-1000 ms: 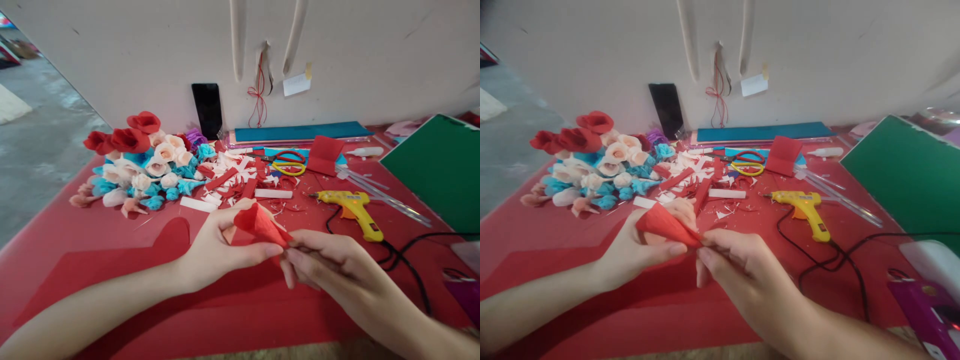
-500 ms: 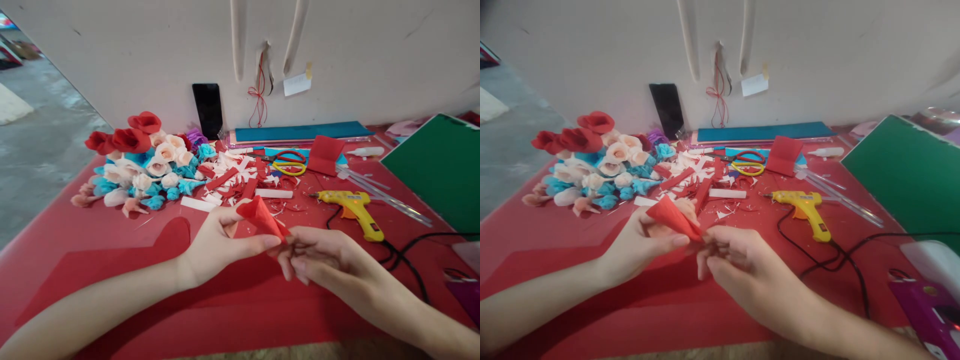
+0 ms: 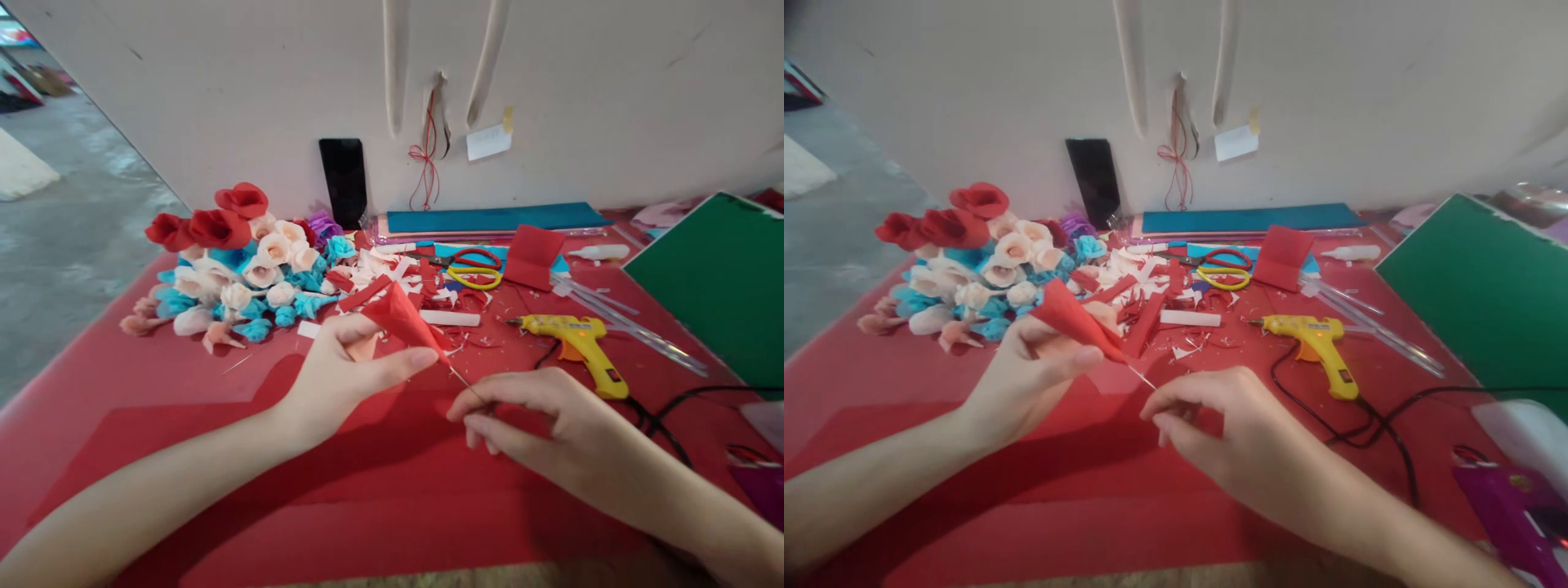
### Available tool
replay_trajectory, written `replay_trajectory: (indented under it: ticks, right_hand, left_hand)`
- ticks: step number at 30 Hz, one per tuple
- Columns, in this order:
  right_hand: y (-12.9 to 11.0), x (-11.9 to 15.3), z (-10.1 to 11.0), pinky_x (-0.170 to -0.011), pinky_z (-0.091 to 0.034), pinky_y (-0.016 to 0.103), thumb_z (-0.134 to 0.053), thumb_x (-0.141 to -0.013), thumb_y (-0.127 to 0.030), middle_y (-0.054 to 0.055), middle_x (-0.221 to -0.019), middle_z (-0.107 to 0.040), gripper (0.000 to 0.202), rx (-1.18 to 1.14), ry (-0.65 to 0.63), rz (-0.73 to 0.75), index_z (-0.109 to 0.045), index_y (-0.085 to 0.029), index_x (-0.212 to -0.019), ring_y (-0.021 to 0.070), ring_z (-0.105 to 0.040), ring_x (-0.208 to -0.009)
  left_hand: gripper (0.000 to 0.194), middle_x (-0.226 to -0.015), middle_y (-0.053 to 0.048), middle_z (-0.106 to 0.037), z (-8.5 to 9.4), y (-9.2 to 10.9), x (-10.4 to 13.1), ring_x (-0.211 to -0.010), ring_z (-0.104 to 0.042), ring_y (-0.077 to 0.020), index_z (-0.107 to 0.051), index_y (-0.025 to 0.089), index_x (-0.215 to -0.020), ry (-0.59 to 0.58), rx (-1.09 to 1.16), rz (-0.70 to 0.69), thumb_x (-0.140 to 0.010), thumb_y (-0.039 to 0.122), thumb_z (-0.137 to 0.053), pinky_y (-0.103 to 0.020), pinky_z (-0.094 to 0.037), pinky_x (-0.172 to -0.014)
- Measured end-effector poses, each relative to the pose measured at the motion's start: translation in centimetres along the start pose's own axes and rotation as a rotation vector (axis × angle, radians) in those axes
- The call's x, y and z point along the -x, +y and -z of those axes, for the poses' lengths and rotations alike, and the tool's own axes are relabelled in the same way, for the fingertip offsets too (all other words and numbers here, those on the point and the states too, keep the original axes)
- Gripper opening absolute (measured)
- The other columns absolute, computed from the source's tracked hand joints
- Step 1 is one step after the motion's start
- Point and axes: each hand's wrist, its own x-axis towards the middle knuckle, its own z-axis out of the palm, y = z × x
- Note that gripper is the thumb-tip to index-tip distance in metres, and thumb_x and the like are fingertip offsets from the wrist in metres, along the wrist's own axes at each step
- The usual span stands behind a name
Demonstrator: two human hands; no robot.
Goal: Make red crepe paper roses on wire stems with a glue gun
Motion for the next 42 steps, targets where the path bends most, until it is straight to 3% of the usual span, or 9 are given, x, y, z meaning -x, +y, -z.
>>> replay_trajectory:
  ticks: [4,9,17,23,30,36,42]
  right_hand:
    - [1.5,-0.4,1.4,-0.058,-0.044,0.015,-0.046,-0.083,-0.019,-0.003,-0.069,-0.062,0.019,0.098,-0.144,-0.061,-0.065,-0.019,-0.081,0.0067,-0.057,-0.061]
    - [1.8,-1.2,2.2,-0.054,-0.045,0.015,-0.051,-0.082,-0.028,-0.001,-0.068,-0.062,0.018,0.025,0.021,-0.074,-0.065,-0.018,-0.081,0.0066,-0.056,-0.056]
    - [1.7,-1.8,2.0,-0.046,-0.048,0.015,-0.054,-0.08,-0.021,0.001,-0.063,-0.061,0.01,-0.451,-0.005,-0.131,-0.06,-0.013,-0.078,0.0071,-0.056,-0.049]
    - [2.0,-2.0,2.0,-0.055,-0.053,0.019,-0.06,-0.076,-0.018,0.004,-0.071,-0.065,0.006,-0.571,0.032,-0.144,-0.064,-0.013,-0.077,0.0112,-0.062,-0.057]
    - [1.9,-1.9,1.8,-0.052,-0.053,0.018,-0.064,-0.073,-0.021,0.002,-0.069,-0.065,0.005,-0.528,0.108,-0.112,-0.066,-0.016,-0.073,0.0108,-0.061,-0.055]
    - [1.5,-2.1,2.0,-0.047,-0.051,0.014,-0.069,-0.067,-0.029,0.001,-0.066,-0.065,0.011,-0.317,0.256,-0.152,-0.067,-0.018,-0.071,0.0101,-0.06,-0.051]
    - [2.0,-2.0,2.0,-0.048,-0.05,0.018,-0.051,-0.083,-0.036,0.003,-0.071,-0.065,0.024,-0.013,0.313,-0.057,-0.063,-0.015,-0.08,0.0106,-0.06,-0.054]
  left_hand:
    - [0.007,-0.064,0.005,-0.065,1.0,1.0,-1.3,-0.059,-0.056,-0.0085,-0.071,0.025,-0.072,0.033,0.085,-0.141,-0.066,0.021,-0.072,-0.024,-0.049,-0.063]
    - [0.005,-0.077,0.005,-0.064,2.2,2.1,-3.1,-0.078,-0.057,-0.0084,-0.069,0.022,-0.072,0.166,0.157,-0.312,-0.067,0.019,-0.07,-0.024,-0.045,-0.081]
    - [0.007,-0.073,0.006,-0.067,1.9,0.7,-2.8,-0.072,-0.057,-0.0075,-0.069,0.022,-0.072,0.16,0.159,-0.209,-0.072,0.016,-0.066,-0.024,-0.047,-0.076]
    - [0.009,-0.074,0.009,-0.069,1.7,0.3,-2.7,-0.072,-0.057,-0.0061,-0.069,0.024,-0.073,0.153,0.164,-0.199,-0.072,0.015,-0.067,-0.02,-0.047,-0.076]
    - [0.011,-0.075,0.01,-0.068,1.6,0.1,-2.7,-0.077,-0.057,-0.0057,-0.069,0.027,-0.074,0.162,0.14,-0.246,-0.073,0.016,-0.066,-0.02,-0.046,-0.079]
    - [0.009,-0.07,0.01,-0.066,1.5,-0.3,-2.5,-0.071,-0.056,-0.0067,-0.069,0.026,-0.068,0.206,0.023,-0.265,-0.069,0.017,-0.069,-0.021,-0.046,-0.077]
    - [0.006,-0.072,0.006,-0.065,1.8,-0.6,-2.1,-0.074,-0.055,-0.0104,-0.07,0.021,-0.073,0.256,-0.18,-0.211,-0.068,0.018,-0.069,-0.023,-0.043,-0.077]
